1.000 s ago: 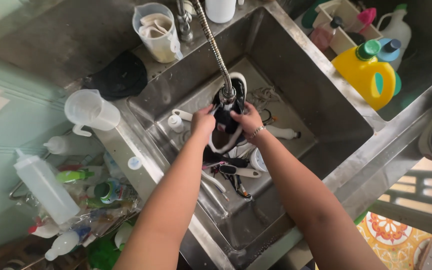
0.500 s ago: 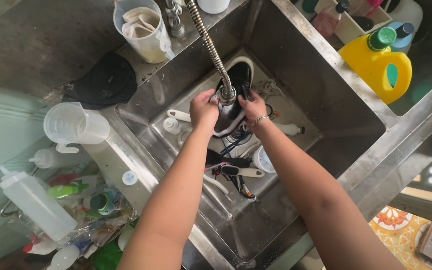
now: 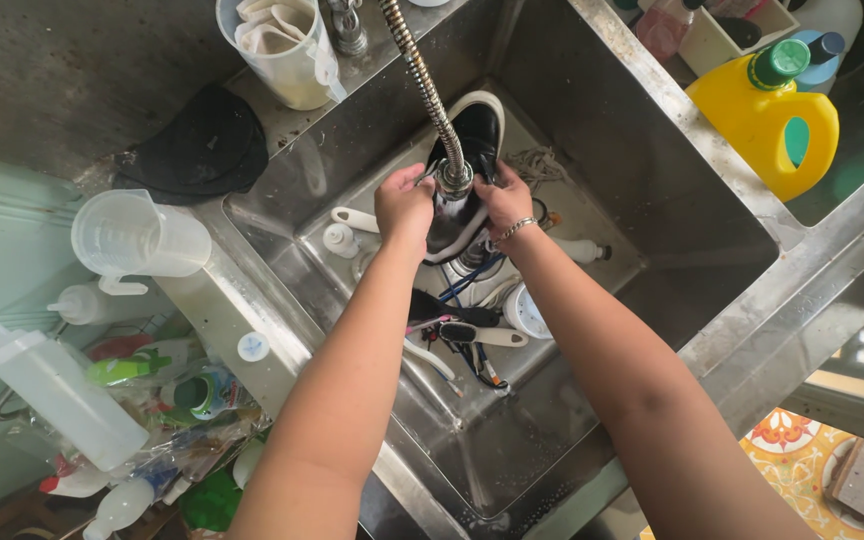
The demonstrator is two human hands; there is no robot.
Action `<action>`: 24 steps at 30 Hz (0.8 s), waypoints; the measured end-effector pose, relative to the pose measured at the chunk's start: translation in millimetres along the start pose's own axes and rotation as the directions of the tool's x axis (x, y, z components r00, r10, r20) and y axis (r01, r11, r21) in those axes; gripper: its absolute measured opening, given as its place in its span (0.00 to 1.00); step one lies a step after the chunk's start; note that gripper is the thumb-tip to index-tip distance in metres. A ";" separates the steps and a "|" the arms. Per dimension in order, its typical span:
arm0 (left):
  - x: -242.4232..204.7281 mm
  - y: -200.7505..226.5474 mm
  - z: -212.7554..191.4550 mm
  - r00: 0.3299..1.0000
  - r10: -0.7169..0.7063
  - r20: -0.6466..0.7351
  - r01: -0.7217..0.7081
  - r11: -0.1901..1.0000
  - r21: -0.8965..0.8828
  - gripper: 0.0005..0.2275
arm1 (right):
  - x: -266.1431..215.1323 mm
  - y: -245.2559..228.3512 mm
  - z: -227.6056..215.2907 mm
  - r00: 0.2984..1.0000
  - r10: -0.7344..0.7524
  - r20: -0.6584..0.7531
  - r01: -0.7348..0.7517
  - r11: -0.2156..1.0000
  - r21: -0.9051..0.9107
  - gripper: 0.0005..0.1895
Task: Cleaning various items including a baseball cap and sneakers using water, soap, and brushes in a sink.
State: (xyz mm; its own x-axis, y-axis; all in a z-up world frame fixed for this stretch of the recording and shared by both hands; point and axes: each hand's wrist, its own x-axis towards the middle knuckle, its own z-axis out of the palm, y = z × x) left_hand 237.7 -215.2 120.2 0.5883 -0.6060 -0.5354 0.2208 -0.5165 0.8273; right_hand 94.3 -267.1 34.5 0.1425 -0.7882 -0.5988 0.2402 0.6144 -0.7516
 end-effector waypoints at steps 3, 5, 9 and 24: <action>6.1 -9.8 -0.8 1.000 -0.012 0.015 0.012 1.000 -0.017 0.16 | -3.4 -0.2 2.0 0.996 0.044 0.073 -0.048 0.997 0.058 0.30; 10.6 -14.3 -0.7 0.999 -0.030 0.032 0.031 0.999 -0.029 0.16 | -4.9 0.1 2.0 0.987 0.095 0.130 -0.111 0.986 0.123 0.28; 0.7 2.5 -1.5 0.966 -0.238 0.096 0.245 0.968 -0.061 0.15 | -5.0 0.9 0.2 0.958 0.282 0.043 -0.282 0.959 -0.015 0.23; 40.1 -59.8 3.5 0.872 -0.248 0.422 0.420 0.823 -0.383 0.14 | -194.7 -235.1 -148.6 0.480 -0.870 0.111 0.411 0.111 -0.905 0.18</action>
State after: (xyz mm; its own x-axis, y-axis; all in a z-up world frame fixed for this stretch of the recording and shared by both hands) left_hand 245.3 -210.7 48.7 0.1295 -0.6557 -0.7438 0.7269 -0.4474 0.5210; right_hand -132.7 -252.6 286.6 -0.0338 -0.9170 0.3974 -0.7834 -0.2226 -0.5803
